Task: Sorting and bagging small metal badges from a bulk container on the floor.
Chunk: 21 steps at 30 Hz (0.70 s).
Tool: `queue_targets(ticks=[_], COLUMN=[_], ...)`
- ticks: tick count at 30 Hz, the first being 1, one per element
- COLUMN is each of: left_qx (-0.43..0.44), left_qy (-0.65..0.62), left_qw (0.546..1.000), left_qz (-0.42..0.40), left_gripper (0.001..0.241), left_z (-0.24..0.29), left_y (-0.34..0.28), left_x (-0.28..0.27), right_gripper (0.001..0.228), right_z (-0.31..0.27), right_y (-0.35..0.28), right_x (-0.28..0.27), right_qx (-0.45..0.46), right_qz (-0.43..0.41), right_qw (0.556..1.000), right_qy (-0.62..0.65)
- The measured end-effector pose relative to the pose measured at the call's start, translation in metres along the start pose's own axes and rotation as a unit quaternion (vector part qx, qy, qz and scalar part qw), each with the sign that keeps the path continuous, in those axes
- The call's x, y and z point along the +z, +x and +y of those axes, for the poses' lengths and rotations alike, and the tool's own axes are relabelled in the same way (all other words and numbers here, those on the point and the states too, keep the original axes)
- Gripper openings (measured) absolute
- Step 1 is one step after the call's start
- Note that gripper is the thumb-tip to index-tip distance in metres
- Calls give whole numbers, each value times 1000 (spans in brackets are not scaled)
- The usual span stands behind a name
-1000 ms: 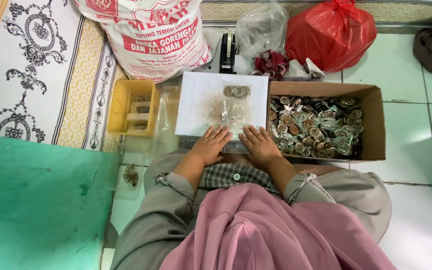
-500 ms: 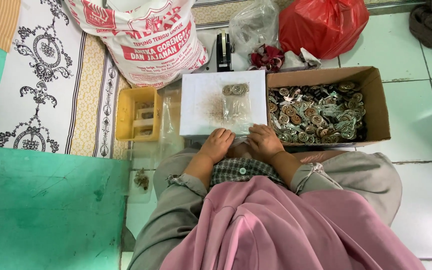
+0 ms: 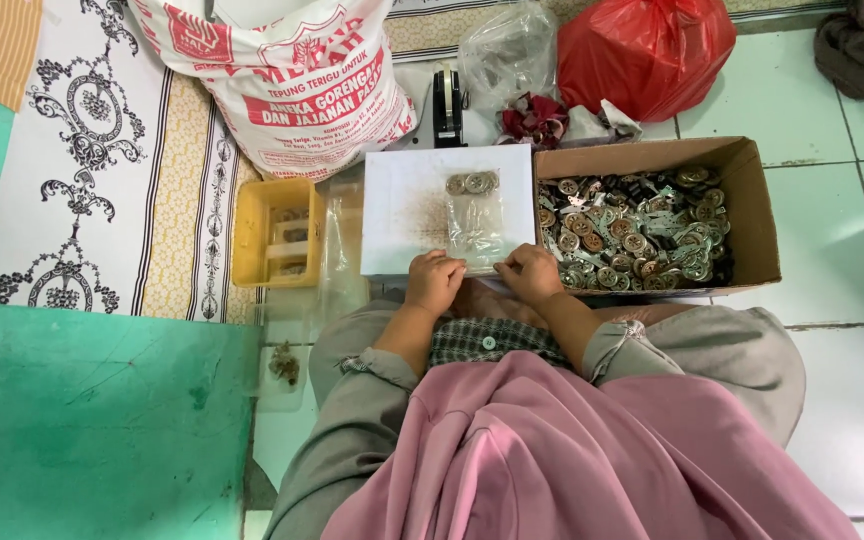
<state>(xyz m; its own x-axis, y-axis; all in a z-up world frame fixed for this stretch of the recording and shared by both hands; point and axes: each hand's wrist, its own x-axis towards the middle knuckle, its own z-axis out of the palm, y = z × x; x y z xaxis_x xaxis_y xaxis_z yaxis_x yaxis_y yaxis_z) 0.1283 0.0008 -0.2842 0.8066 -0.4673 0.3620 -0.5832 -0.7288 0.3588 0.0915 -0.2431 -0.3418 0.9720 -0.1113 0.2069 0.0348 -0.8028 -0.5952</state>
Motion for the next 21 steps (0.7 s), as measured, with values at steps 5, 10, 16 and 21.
queue_targets(ticks=[5, 10, 16, 21], left_qx=[-10, -9, -1, 3], left_qy=[-24, -61, -48, -16], left_qw=[999, 995, 996, 996], left_qz=[45, 84, 78, 84], left_gripper=[19, 32, 12, 9], left_z=[3, -3, 9, 11], left_y=[9, 12, 18, 20], left_x=[-2, 4, -14, -8], right_gripper=[16, 17, 15, 19], right_z=[-10, -8, -12, -14], right_y=[7, 11, 15, 17], right_x=[-10, -9, -15, -18], right_qx=[46, 63, 95, 92], right_qz=[-17, -45, -68, -70], right_qw=[999, 997, 993, 993], right_qy=[15, -7, 4, -2])
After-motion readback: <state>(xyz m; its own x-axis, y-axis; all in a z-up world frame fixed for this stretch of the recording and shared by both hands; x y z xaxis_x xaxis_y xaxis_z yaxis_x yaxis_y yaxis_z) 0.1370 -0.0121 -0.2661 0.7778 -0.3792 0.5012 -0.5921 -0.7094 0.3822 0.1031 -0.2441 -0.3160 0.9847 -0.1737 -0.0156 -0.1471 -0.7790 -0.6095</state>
